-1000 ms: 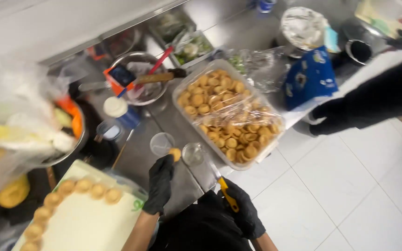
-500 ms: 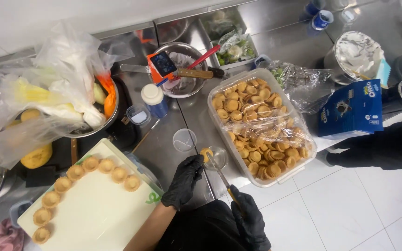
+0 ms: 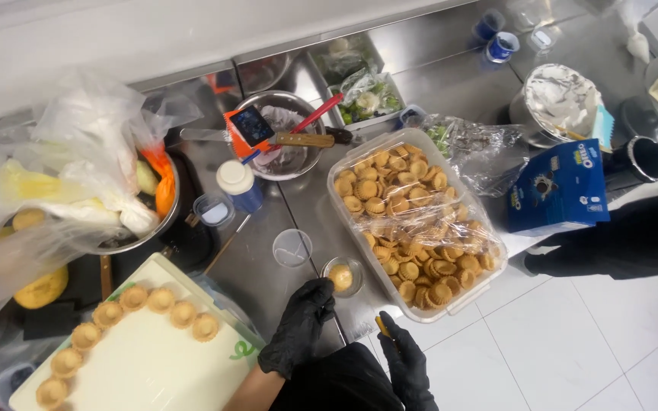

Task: Arranging small pastry tart shells in a circular pattern on a square tray in a bakery kitchen.

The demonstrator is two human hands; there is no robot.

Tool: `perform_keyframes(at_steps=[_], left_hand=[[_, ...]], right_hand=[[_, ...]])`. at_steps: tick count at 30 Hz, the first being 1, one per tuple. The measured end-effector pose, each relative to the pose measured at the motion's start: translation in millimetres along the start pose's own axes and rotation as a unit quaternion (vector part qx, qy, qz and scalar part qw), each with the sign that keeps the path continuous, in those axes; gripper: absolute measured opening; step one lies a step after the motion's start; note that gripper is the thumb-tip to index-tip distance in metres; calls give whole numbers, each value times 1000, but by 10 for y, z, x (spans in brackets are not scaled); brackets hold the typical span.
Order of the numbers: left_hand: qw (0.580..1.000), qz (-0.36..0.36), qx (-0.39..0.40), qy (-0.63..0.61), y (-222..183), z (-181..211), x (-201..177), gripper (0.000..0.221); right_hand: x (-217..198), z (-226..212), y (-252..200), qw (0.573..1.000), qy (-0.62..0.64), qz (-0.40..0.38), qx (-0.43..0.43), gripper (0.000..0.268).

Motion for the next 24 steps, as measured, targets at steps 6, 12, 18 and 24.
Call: perform_keyframes(at_steps=[6,12,18,24], left_hand=[[967,-31,221,124,-655,321,56,23],[609,132,541,564,-1572,599,-560,33],[401,247,441,764,-1760,425,-993,43],[350,233,399,815,-1562,360,-1086,45]], right_hand=[[-33,54,174,943,204,-96,244,51],[-36,-138,349,934,186,-118,280,52],[-6,-91,545,940,126,-111,298,49],[20,-3,676,941,99,-75,315,46]])
Point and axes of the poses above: each hand's wrist, its own y-axis towards the middle knuckle, its own x-axis out of the palm, z = x × y, the point moved 1 cm from there along y, towards the middle knuckle, and after that the axes turned 7 degrees about x, right-handed, at the moved point
